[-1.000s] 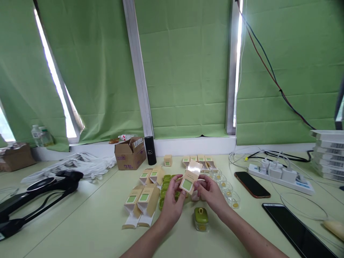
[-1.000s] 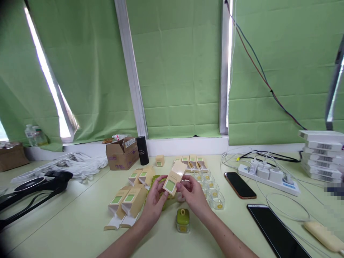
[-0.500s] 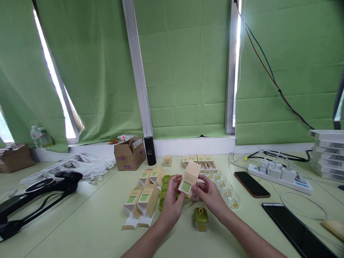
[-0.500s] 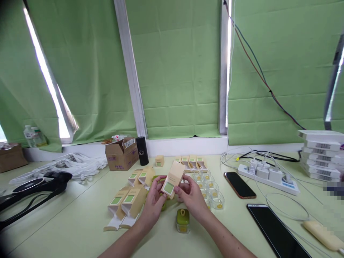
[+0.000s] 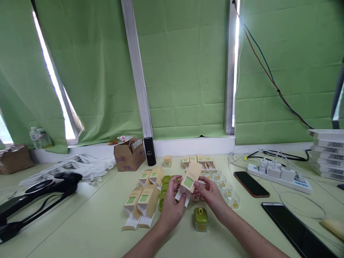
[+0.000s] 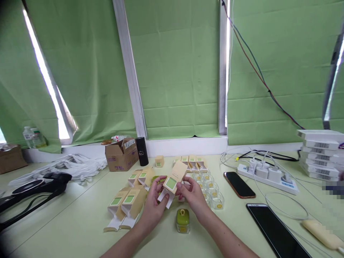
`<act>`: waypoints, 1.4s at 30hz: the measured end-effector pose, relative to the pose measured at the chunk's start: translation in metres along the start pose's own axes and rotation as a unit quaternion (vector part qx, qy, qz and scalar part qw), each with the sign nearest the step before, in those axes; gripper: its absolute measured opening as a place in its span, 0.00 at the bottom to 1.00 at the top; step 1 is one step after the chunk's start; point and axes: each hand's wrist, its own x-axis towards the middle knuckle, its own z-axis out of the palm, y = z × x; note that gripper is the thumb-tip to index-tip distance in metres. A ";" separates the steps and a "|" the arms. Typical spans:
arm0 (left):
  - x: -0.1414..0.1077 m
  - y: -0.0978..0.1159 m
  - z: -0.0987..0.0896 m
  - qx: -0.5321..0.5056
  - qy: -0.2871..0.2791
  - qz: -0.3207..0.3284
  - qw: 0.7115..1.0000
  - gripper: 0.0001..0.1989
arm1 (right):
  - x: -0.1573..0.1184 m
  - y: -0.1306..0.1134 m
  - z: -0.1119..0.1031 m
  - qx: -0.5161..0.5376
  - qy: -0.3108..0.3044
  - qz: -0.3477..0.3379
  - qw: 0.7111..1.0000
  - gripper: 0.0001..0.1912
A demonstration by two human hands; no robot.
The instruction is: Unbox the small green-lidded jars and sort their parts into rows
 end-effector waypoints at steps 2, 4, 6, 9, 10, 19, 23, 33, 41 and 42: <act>0.000 0.002 0.001 0.049 0.016 0.023 0.998 0.21 | 0.000 -0.001 0.001 0.012 0.002 0.004 1.000 0.32; 0.001 0.004 0.001 0.094 0.032 0.032 0.995 0.18 | 0.000 -0.002 0.001 0.017 0.002 0.007 1.000 0.32; 0.002 0.006 0.000 0.123 0.045 0.028 0.991 0.16 | 0.000 -0.003 0.001 0.019 0.002 0.009 1.000 0.32; 0.002 0.003 -0.001 0.139 0.051 0.024 0.989 0.15 | 0.000 -0.001 0.000 0.026 0.003 0.012 1.000 0.33; 0.002 0.001 -0.002 0.140 0.047 0.026 0.989 0.15 | 0.001 0.000 0.000 0.028 0.005 0.013 1.000 0.33; -0.004 -0.012 -0.004 0.128 0.053 0.084 0.987 0.19 | 0.004 0.005 -0.003 0.054 0.013 0.019 0.998 0.31; -0.001 -0.008 -0.005 0.133 0.071 0.071 0.986 0.19 | 0.006 0.009 -0.007 0.039 -0.023 0.017 0.999 0.29; -0.002 -0.001 -0.002 0.054 0.044 -0.009 0.998 0.25 | 0.000 0.002 0.000 0.031 -0.033 0.024 0.999 0.29; -0.003 0.011 -0.001 -0.054 -0.024 -0.027 0.998 0.25 | -0.002 -0.006 0.001 0.038 0.002 0.044 0.998 0.29; -0.002 0.012 -0.001 -0.074 -0.024 -0.030 0.997 0.25 | -0.002 -0.006 0.001 0.039 0.004 0.044 0.998 0.29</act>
